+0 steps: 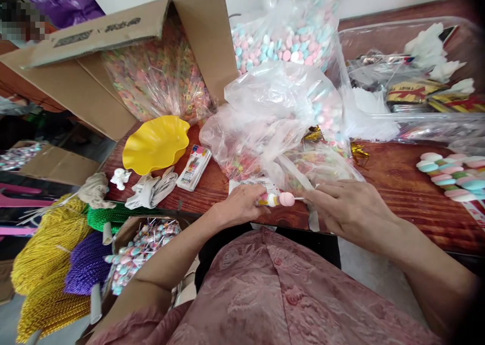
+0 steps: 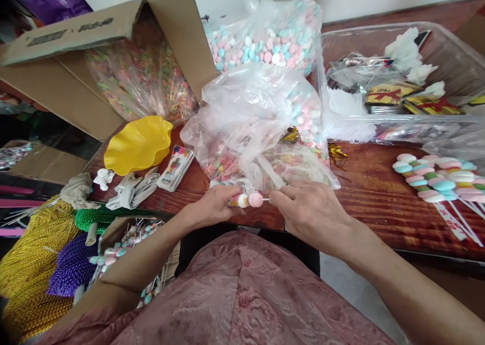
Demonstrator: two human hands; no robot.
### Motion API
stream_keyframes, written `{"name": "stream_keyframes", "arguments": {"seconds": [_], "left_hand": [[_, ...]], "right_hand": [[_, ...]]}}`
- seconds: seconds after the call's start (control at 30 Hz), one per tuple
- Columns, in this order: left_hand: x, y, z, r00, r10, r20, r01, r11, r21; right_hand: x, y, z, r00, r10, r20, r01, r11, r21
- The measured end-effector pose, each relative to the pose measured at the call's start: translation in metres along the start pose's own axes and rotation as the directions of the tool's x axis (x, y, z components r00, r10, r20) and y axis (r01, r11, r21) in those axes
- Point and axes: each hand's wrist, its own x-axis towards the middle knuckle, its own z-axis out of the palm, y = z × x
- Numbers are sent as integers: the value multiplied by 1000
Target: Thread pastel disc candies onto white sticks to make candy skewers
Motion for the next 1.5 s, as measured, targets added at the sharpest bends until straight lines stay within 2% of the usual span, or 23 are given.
{"name": "stream_keyframes", "arguments": {"seconds": [0.13,0.33,0.5,0.67,0.87,1.03,1.17,1.3,1.5], "left_hand": [[3,2,5,1000,-13,11,14,991,-132],[9,10,10,998,41,49,-29,973,-227],[6,11,10,998,24,62,-9,973,-233],[-1,9,7,999,-37,8,37,988,-149],[2,16,8,998,-24,52,33,984,-174],[5,18,13,996,-7,87,25,980,-200],[5,14,13,994,-6,106,32,968,-250],[-1,7,5,997,-55,57,64,984,-167],[-5,-1,5,993,-89,77,99,985,-140]], "right_hand": [[2,-11,2,998,-47,-49,42,996,-82],[6,-21,11,999,-41,-28,38,994,-99],[8,-18,15,1000,-25,18,26,995,-100],[6,-9,14,998,23,57,-15,990,-139],[5,-21,19,994,-9,111,28,984,-174],[6,-29,29,995,14,102,-2,993,-121],[8,-22,35,994,43,105,-44,999,3],[6,-11,34,996,67,67,-75,990,122],[2,-14,33,1000,3,9,-4,992,123]]}}
